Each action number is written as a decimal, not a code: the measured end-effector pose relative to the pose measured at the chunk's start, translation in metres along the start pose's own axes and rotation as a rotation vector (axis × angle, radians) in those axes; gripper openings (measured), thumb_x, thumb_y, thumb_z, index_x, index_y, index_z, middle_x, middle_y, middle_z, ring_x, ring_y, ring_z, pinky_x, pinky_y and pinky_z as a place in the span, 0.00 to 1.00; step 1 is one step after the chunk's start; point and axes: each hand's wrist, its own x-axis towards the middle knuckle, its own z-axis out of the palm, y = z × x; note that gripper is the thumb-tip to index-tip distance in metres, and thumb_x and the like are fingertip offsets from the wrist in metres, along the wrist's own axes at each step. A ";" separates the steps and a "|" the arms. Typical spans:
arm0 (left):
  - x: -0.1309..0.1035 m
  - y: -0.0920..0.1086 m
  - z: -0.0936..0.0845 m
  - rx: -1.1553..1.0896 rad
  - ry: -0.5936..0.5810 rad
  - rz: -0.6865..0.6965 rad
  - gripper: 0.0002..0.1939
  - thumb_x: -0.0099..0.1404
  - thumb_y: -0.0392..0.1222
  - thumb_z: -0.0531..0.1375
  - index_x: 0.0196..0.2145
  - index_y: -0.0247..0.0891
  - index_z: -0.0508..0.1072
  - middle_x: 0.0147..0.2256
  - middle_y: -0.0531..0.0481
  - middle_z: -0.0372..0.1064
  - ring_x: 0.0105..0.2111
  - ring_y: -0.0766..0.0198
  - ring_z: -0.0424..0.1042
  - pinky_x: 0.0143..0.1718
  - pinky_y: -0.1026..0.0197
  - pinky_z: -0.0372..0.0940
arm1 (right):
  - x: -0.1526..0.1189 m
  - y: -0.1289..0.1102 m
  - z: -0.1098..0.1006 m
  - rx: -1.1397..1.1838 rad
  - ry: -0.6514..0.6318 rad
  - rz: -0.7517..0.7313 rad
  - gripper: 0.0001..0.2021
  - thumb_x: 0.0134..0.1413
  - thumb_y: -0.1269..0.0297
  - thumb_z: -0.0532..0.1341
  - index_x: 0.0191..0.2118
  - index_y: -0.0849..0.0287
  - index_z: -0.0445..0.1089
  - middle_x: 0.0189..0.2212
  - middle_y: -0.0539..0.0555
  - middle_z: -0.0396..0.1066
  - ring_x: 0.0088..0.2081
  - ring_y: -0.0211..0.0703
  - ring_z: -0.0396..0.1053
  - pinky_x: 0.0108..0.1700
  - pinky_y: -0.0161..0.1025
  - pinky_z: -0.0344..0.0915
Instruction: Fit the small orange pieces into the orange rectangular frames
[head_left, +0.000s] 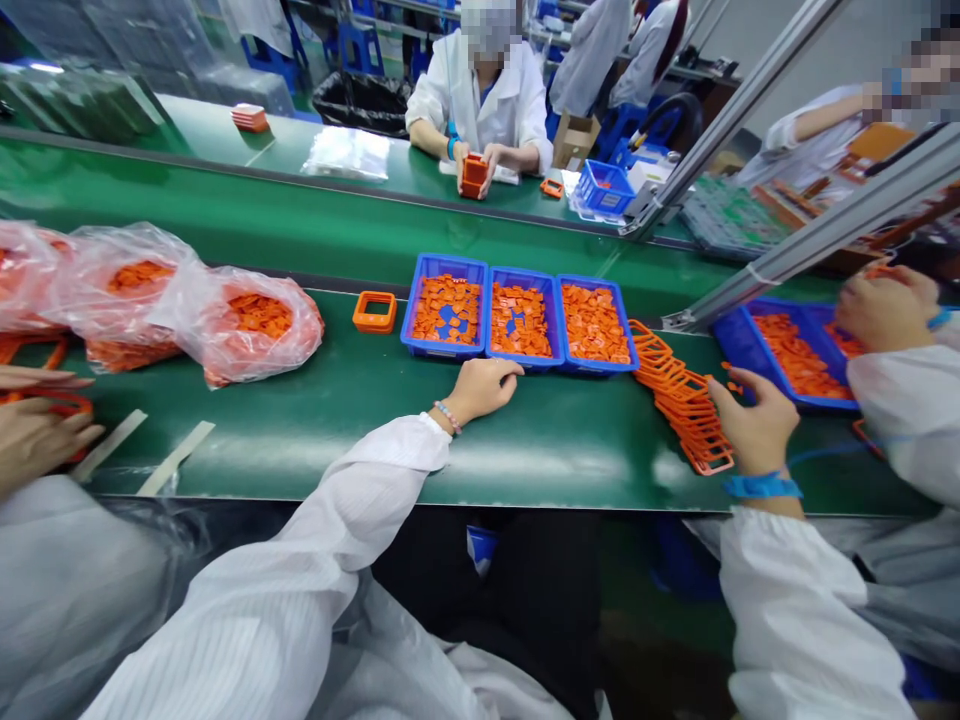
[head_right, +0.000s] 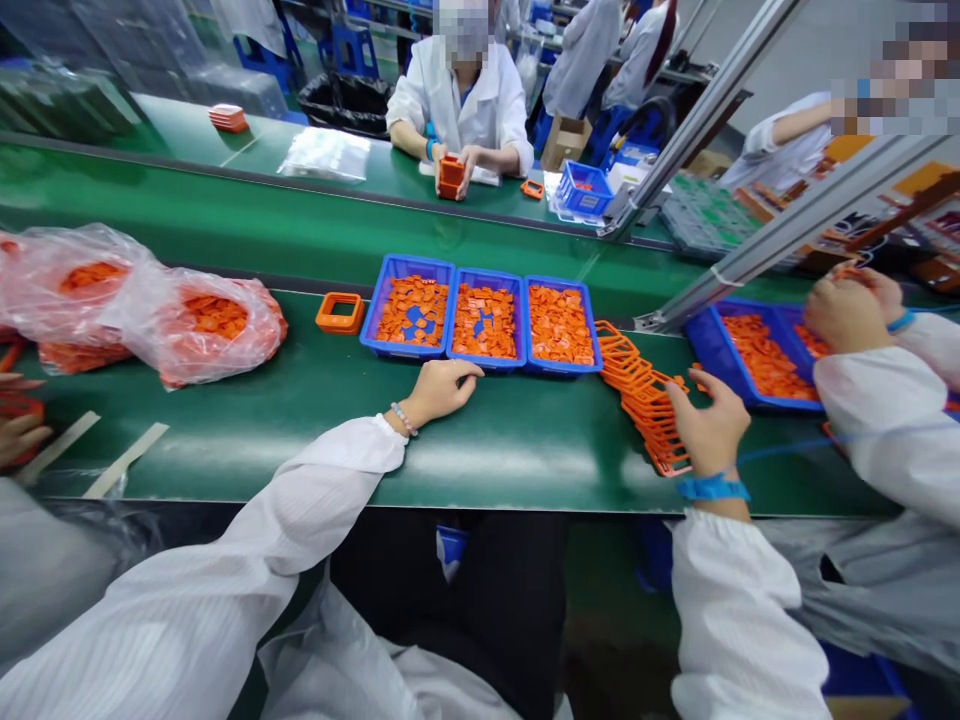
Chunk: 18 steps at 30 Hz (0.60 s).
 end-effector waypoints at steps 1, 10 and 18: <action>0.000 0.000 0.000 0.001 -0.002 -0.006 0.14 0.65 0.34 0.58 0.42 0.42 0.84 0.40 0.50 0.83 0.39 0.59 0.82 0.43 0.60 0.73 | 0.016 -0.013 0.006 0.001 -0.099 0.003 0.20 0.56 0.59 0.67 0.51 0.65 0.79 0.46 0.65 0.80 0.50 0.55 0.78 0.55 0.46 0.69; -0.002 0.000 -0.002 -0.009 -0.003 -0.033 0.14 0.65 0.34 0.58 0.42 0.41 0.83 0.40 0.50 0.83 0.40 0.58 0.82 0.43 0.59 0.73 | 0.096 -0.081 0.086 -0.214 -0.386 0.158 0.12 0.49 0.62 0.67 0.24 0.67 0.76 0.36 0.70 0.78 0.35 0.42 0.71 0.42 0.48 0.61; -0.003 0.000 -0.001 -0.037 -0.003 -0.037 0.14 0.66 0.34 0.58 0.42 0.41 0.84 0.40 0.50 0.83 0.40 0.56 0.82 0.42 0.58 0.72 | 0.106 -0.085 0.099 -0.313 -0.516 0.233 0.11 0.56 0.61 0.70 0.28 0.63 0.74 0.29 0.51 0.74 0.34 0.38 0.72 0.46 0.44 0.67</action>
